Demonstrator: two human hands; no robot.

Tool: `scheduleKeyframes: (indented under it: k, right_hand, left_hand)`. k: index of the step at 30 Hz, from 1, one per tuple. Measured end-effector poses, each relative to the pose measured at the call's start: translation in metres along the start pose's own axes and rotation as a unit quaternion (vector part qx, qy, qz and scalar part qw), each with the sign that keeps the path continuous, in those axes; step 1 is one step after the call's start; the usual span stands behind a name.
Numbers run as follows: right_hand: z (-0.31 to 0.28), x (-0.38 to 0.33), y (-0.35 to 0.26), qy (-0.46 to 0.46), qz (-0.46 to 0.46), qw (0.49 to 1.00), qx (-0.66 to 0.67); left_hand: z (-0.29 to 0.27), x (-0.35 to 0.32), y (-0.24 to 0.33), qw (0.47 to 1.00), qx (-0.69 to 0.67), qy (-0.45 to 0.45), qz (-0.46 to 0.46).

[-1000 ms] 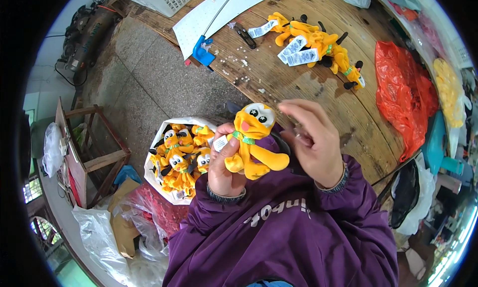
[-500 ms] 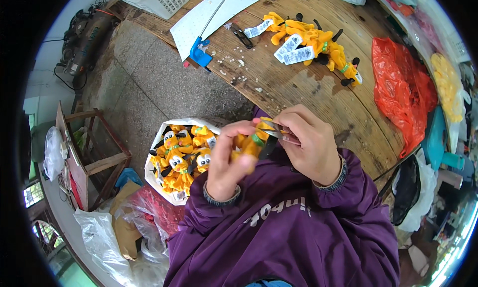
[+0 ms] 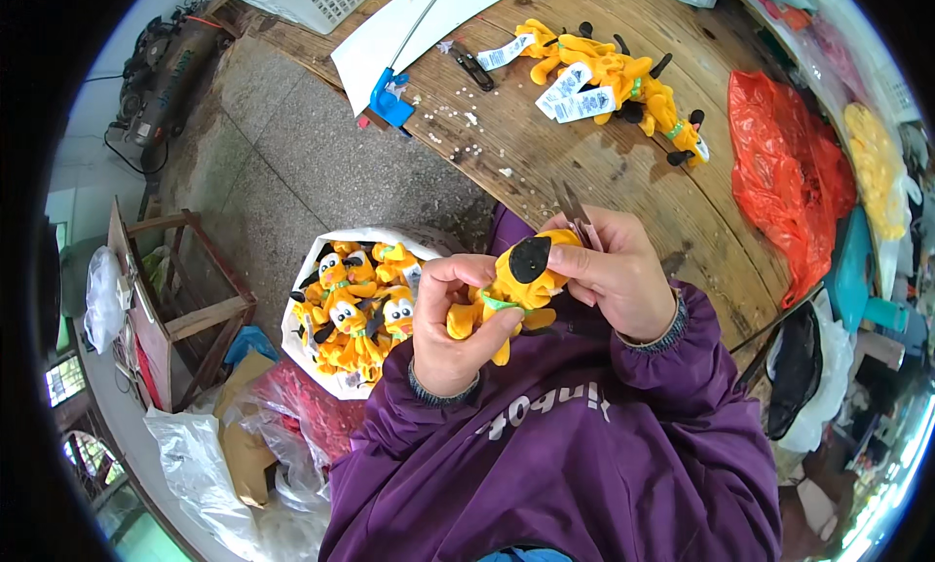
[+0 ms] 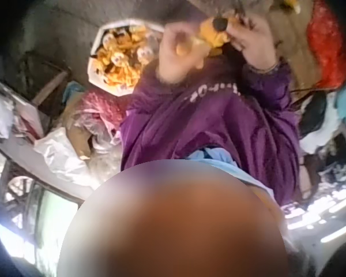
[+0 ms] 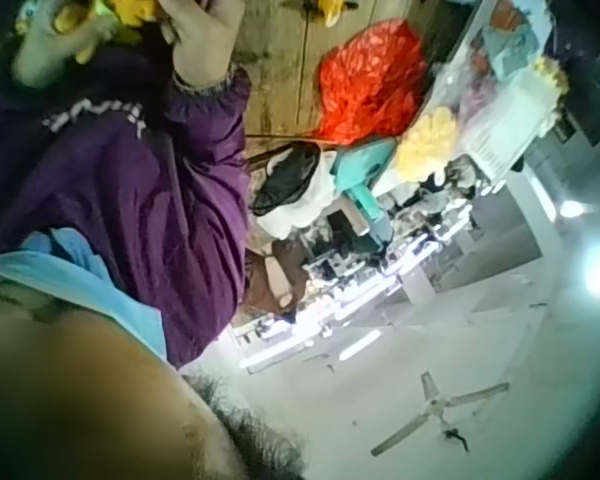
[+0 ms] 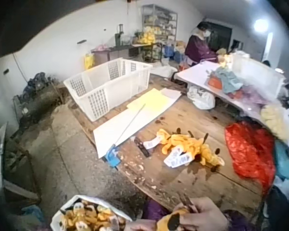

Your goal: The recorder is assembling small yellow plush toys, specifically trimming parts or attaching tags using scissors.

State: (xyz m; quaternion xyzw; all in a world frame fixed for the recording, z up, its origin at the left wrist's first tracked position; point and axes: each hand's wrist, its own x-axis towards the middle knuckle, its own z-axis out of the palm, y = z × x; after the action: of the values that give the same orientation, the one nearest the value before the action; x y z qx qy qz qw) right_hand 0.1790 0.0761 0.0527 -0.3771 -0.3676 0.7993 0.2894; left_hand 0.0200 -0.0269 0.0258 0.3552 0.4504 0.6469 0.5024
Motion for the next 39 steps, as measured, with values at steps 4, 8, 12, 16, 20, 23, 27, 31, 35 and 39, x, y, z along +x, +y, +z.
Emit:
scheduleKeyframes:
  k: [4,8,12,16,20,23,27,31,35,39]
  right_hand:
    - [0.002,0.001,0.001,0.007,-0.002,1.000,-0.007]
    - [0.004,0.001,0.001,0.016,-0.006,1.000,0.005]
    - [0.005,0.000,0.002,0.029,0.012,0.998,0.050]
    - [0.014,0.000,0.002,0.064,-0.050,0.993,-0.083]
    - [0.023,-0.009,-0.004,0.097,-0.189,0.931,-0.298]
    - [0.025,-0.022,-0.011,0.109,-0.395,0.776,-0.480]
    - [0.025,-0.034,-0.009,0.068,-0.413,0.711,-0.566]
    - [0.018,-0.031,-0.001,0.050,-0.445,0.635,-0.629]
    - [0.016,-0.026,0.002,0.041,-0.476,0.573,-0.666]
    - [0.017,-0.026,-0.001,0.029,-0.490,0.549,-0.676]
  left_hand:
    - [0.003,0.000,0.004,0.998,-0.050,0.033,-0.030]
    - [-0.005,0.003,-0.001,0.998,0.024,-0.032,0.055]
    - [-0.009,0.001,-0.003,0.998,0.014,-0.043,0.038]
    - [-0.005,-0.001,-0.002,1.000,0.008,-0.013,0.027]
    - [-0.004,-0.004,0.001,1.000,0.003,0.029,0.009]
    - [-0.005,-0.005,0.003,0.998,-0.004,0.052,-0.027]
    - [-0.004,-0.004,0.008,0.997,-0.006,0.066,-0.032]
    - [-0.004,-0.003,0.007,0.998,0.003,0.067,-0.018]
    - [-0.004,-0.003,0.007,0.998,0.017,0.064,0.000]
    - [-0.003,-0.003,0.008,0.997,0.030,0.066,0.009]
